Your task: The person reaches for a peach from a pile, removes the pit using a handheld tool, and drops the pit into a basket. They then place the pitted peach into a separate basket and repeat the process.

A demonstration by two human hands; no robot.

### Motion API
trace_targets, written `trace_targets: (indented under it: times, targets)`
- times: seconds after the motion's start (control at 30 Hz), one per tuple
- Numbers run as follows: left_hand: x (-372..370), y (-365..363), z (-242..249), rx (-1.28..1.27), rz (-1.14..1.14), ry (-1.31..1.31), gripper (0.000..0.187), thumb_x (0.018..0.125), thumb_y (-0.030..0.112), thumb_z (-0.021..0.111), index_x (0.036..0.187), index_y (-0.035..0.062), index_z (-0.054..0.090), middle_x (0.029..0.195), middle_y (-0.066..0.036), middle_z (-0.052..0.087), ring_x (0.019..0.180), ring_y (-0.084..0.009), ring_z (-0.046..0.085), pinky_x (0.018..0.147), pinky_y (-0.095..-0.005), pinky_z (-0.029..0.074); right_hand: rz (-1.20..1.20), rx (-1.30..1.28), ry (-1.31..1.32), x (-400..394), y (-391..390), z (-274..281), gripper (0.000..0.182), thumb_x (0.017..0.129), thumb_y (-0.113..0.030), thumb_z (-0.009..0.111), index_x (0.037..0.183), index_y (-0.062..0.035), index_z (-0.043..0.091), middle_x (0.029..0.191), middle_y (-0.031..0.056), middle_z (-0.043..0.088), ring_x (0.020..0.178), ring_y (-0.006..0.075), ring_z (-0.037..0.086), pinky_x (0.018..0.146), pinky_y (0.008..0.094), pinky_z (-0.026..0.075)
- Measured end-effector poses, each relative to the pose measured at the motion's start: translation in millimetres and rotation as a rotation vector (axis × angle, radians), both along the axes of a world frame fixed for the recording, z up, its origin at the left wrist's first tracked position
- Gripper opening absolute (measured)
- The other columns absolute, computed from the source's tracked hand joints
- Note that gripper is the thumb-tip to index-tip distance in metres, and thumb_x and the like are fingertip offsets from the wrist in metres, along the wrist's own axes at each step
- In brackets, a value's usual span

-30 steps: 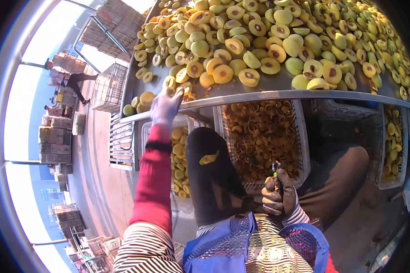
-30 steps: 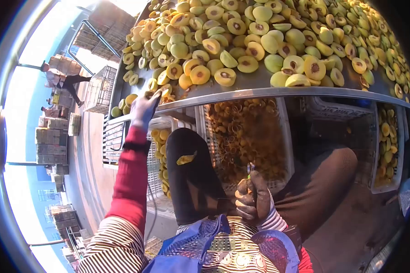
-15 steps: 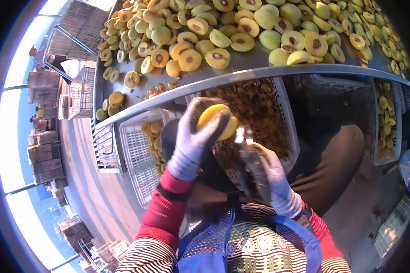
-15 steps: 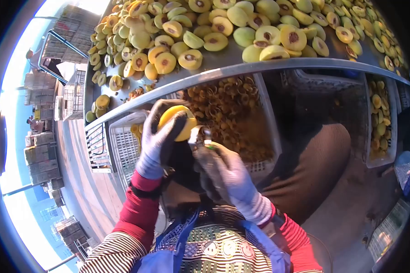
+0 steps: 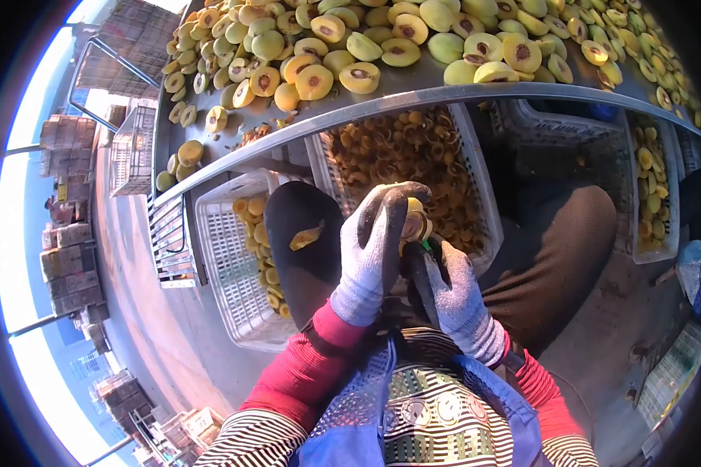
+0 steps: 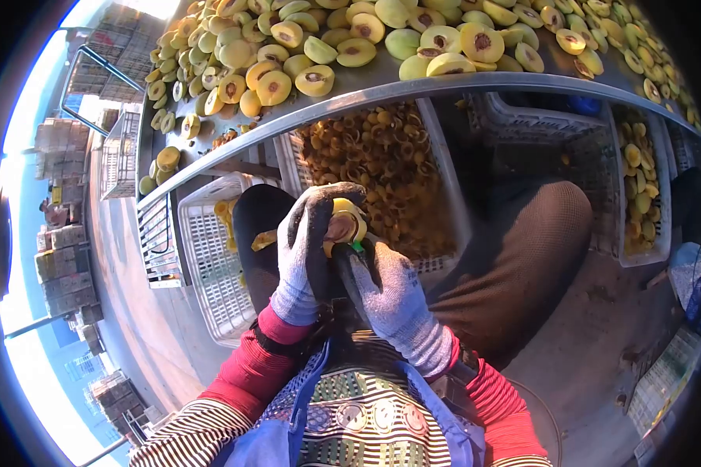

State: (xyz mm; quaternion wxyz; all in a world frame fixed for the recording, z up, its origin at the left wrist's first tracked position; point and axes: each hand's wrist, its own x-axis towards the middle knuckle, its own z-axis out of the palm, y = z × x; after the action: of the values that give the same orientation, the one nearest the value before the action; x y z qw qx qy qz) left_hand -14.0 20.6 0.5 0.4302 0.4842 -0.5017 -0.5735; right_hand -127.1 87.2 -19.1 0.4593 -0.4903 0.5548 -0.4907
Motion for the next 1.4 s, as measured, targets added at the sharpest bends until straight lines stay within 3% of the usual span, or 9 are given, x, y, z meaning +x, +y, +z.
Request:
trace_targets:
  times: [0.37, 0.47, 0.87, 1.07, 1.2, 1.27, 1.3, 1.33, 1.4]
  targets:
    - [-2, 15, -3, 0.073, -0.059, 0.055, 0.029, 0.095, 0.025, 0.054, 0.098, -0.0010, 0.065, 0.085, -0.003, 0.064, 0.075, -0.0067, 0.056, 0.068, -0.0220, 0.047, -0.022, 0.142, -0.271, 9, 42, -35, 0.022, 0.091, -0.010, 0.059, 0.109, 0.0035, 0.057, 0.096, 0.0199, 0.061, 0.085, 0.0298, 0.061, 0.075, 0.0346, 0.048]
    - [1, 15, -4, 0.159, -0.171, -0.011, 0.029, 0.092, 0.023, 0.054, 0.098, -0.0035, 0.065, 0.089, -0.006, 0.067, 0.078, -0.0106, 0.060, 0.072, -0.0233, 0.047, 0.107, -0.134, 0.313, 9, 52, -53, 0.025, 0.092, -0.010, 0.059, 0.112, 0.0034, 0.056, 0.101, 0.0221, 0.059, 0.085, 0.0264, 0.061, 0.074, 0.0356, 0.049]
    - [10, -13, -14, -0.493, -0.511, -0.260, 0.026, 0.091, 0.020, 0.049, 0.096, -0.0017, 0.063, 0.081, -0.014, 0.062, 0.072, -0.0205, 0.063, 0.066, -0.0290, 0.049, 0.752, 0.806, -2.286, -6, 26, -1, 0.046, 0.096, -0.053, 0.041, 0.073, -0.0127, 0.043, 0.053, -0.0018, 0.037, 0.039, 0.0102, 0.033, 0.039, 0.0253, 0.026]
    - [-14, 31, -35, 0.397, 0.048, 0.510, 0.039, 0.097, 0.031, 0.041, 0.102, -0.0019, 0.061, 0.089, -0.010, 0.065, 0.079, -0.0188, 0.064, 0.070, -0.0290, 0.051, 0.768, 0.542, -2.280, -4, 16, -15, 0.048, 0.095, -0.055, 0.040, 0.074, -0.0123, 0.042, 0.052, -0.0012, 0.037, 0.039, 0.0092, 0.033, 0.037, 0.0253, 0.028]
    - [77, 20, -33, 0.074, 0.383, 0.402, 0.044, 0.100, 0.035, 0.036, 0.108, -0.0034, 0.057, 0.099, -0.014, 0.063, 0.093, -0.0218, 0.061, 0.086, -0.0326, 0.050, 0.664, 0.618, -2.225, -1, 20, -28, 0.049, 0.095, -0.057, 0.040, 0.075, -0.0116, 0.042, 0.052, -0.0008, 0.038, 0.039, 0.0079, 0.035, 0.036, 0.0247, 0.031]
    - [153, 5, -23, -0.270, 0.533, -0.409, 0.041, 0.100, 0.032, 0.039, 0.109, -0.0031, 0.059, 0.099, -0.014, 0.063, 0.091, -0.0200, 0.061, 0.085, -0.0326, 0.051, 0.619, 0.703, -2.123, -1, 22, -35, 0.050, 0.095, -0.056, 0.039, 0.077, -0.0106, 0.045, 0.052, -0.0013, 0.037, 0.038, 0.0078, 0.034, 0.035, 0.0240, 0.029]
    - [188, -5, -11, -0.129, 0.483, -0.191, 0.028, 0.092, 0.026, 0.054, 0.104, 0.0024, 0.063, 0.096, -0.015, 0.066, 0.085, -0.0239, 0.065, 0.077, -0.0321, 0.052, 0.585, 0.755, -2.051, -4, 19, -30, 0.050, 0.095, -0.056, 0.038, 0.079, -0.0101, 0.047, 0.052, -0.0015, 0.037, 0.038, 0.0079, 0.033, 0.034, 0.0241, 0.028]
    - [232, -18, -17, 0.026, 0.378, -1.153, 0.037, 0.088, 0.035, 0.059, 0.106, 0.0031, 0.064, 0.099, -0.020, 0.065, 0.087, -0.0320, 0.065, 0.078, -0.0363, 0.051, 0.549, 0.805, -1.981, -5, 17, -26, 0.050, 0.096, -0.056, 0.038, 0.081, -0.0096, 0.049, 0.052, -0.0018, 0.037, 0.038, 0.0080, 0.032, 0.033, 0.0242, 0.027]
    - [241, -39, 1, 0.161, 0.090, -1.568, 0.042, 0.085, 0.041, 0.061, 0.103, 0.0024, 0.064, 0.101, -0.024, 0.064, 0.091, -0.0370, 0.063, 0.078, -0.0404, 0.049, 0.571, 0.765, -1.915, -4, 13, -33, 0.051, 0.096, -0.056, 0.037, 0.084, -0.0089, 0.052, 0.051, -0.0023, 0.035, 0.037, 0.0080, 0.030, 0.032, 0.0243, 0.025]
